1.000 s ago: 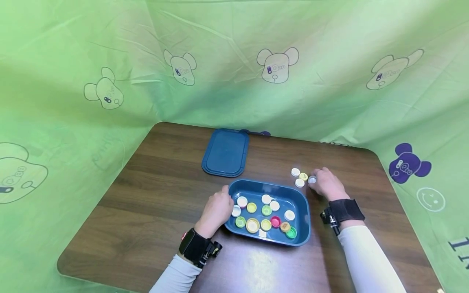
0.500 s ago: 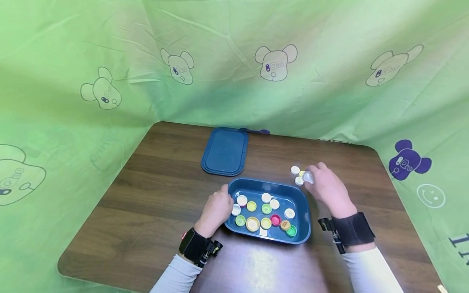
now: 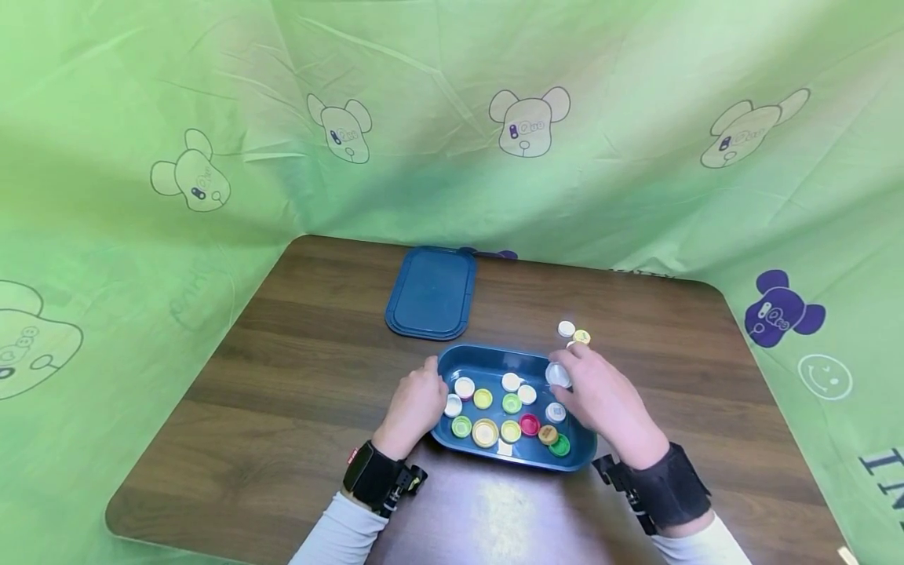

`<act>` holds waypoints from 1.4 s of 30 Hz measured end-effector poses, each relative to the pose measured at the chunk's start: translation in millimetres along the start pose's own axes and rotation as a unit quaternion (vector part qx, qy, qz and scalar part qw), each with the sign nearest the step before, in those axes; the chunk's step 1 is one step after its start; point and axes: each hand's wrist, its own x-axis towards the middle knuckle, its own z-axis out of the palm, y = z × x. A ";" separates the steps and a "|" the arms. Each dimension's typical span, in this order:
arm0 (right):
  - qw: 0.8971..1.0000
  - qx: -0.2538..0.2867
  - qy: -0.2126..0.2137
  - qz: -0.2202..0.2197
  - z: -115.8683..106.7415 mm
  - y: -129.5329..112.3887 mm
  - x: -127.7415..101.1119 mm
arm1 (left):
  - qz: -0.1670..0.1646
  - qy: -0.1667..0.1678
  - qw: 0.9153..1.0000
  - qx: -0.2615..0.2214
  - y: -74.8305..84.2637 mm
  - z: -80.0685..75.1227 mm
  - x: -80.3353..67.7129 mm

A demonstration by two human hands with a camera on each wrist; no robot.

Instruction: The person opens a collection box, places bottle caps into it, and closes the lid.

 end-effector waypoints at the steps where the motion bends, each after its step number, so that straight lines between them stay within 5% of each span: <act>1: 1.000 -0.003 -0.003 -0.003 2.4 -0.8 -0.9 | 0.000 0.001 1.000 0.001 0.1 0.1 0.0; 12: 0.998 -0.026 -0.055 -0.004 20.2 -11.5 -1.0 | -0.006 0.001 1.000 -0.002 -0.6 -0.7 1.0; 42: 0.995 -0.041 -0.091 0.014 16.7 -6.8 1.8 | 0.003 0.004 1.000 0.012 0.4 0.2 0.9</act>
